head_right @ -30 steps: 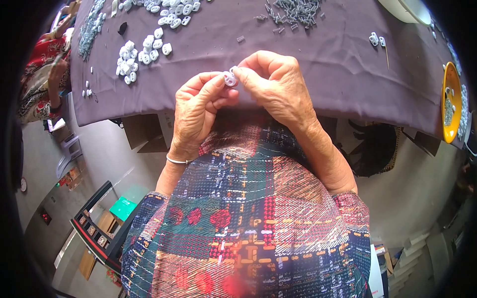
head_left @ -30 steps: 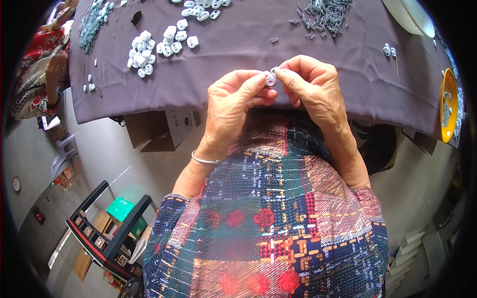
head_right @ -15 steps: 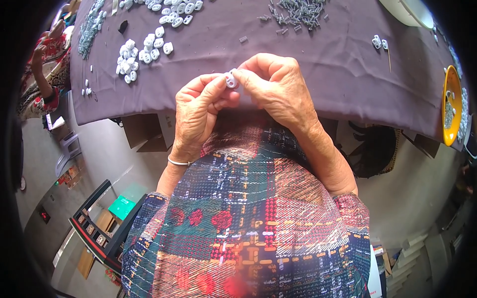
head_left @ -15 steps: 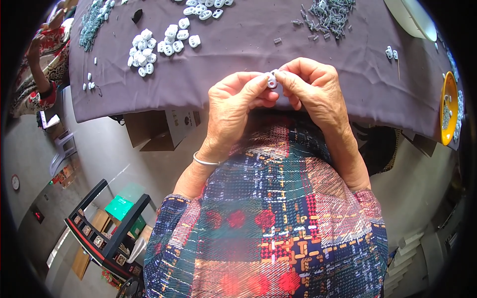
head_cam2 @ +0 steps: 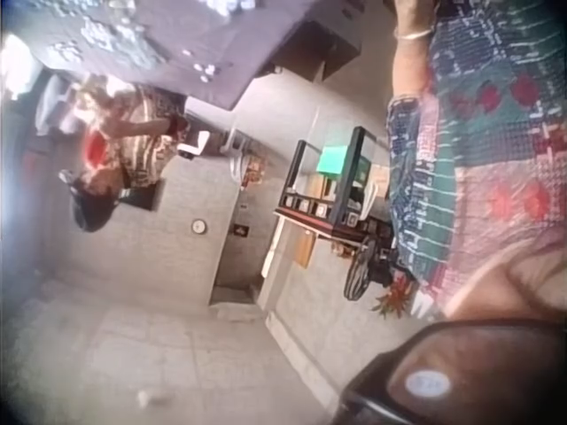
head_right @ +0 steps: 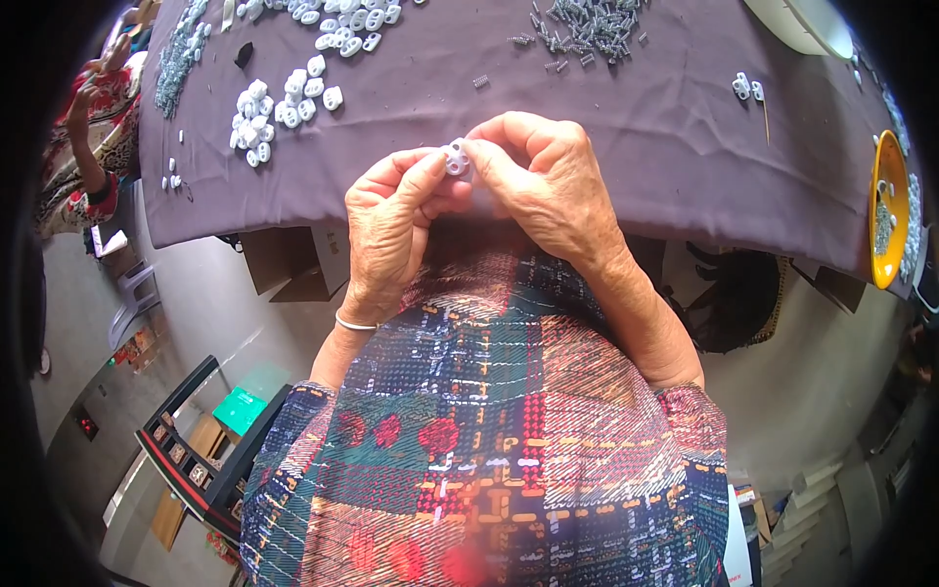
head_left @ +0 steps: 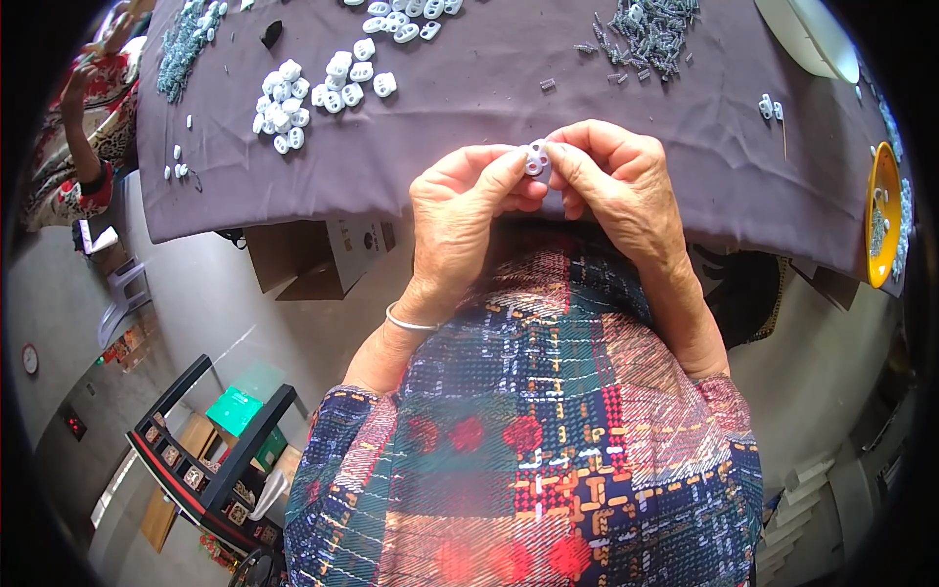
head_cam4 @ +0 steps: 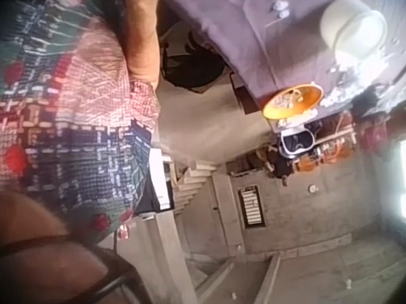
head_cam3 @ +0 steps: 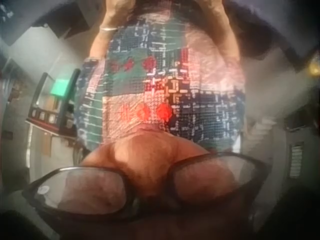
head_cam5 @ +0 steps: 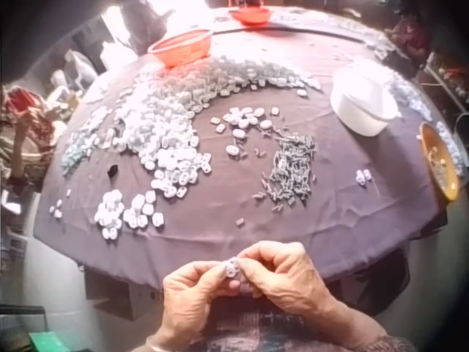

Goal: The person assembles plastic cord locks by picking up plastic components and small springs from the table and fitting the parts together by hand.

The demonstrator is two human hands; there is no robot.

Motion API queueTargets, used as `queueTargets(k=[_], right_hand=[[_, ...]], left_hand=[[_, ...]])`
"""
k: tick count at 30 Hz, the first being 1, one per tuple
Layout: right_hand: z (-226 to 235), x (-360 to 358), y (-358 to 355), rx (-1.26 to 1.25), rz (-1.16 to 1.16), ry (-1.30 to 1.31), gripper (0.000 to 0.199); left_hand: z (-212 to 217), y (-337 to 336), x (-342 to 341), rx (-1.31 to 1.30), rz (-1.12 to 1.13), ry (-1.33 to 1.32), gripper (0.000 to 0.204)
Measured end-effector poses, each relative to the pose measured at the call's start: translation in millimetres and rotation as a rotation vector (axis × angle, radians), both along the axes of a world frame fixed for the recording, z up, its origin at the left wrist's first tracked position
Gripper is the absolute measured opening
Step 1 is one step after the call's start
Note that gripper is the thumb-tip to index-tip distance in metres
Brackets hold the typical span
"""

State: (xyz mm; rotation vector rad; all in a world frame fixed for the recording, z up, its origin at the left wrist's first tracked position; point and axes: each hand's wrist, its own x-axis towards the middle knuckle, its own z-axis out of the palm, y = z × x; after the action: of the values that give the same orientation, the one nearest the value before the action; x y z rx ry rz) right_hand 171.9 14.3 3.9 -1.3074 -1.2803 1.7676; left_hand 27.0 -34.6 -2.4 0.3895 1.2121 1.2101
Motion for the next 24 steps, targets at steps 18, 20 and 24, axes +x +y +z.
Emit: queueTargets(k=[18, 20, 24], right_hand=[[-5, -3, -1, -0.009, -0.034, 0.018, 0.014], [-7, -4, -2, -0.006, -0.036, 0.019, 0.014], [-11, -4, 0, 0.080, -0.018, -0.041, 0.014]], left_hand=[[-6, -2, 14, 0.076, 0.094, 0.129, 0.013], [-6, -2, 14, 0.081, 0.094, 0.134, 0.013], [-6, 0, 15, 0.074, 0.090, 0.161, 0.012]])
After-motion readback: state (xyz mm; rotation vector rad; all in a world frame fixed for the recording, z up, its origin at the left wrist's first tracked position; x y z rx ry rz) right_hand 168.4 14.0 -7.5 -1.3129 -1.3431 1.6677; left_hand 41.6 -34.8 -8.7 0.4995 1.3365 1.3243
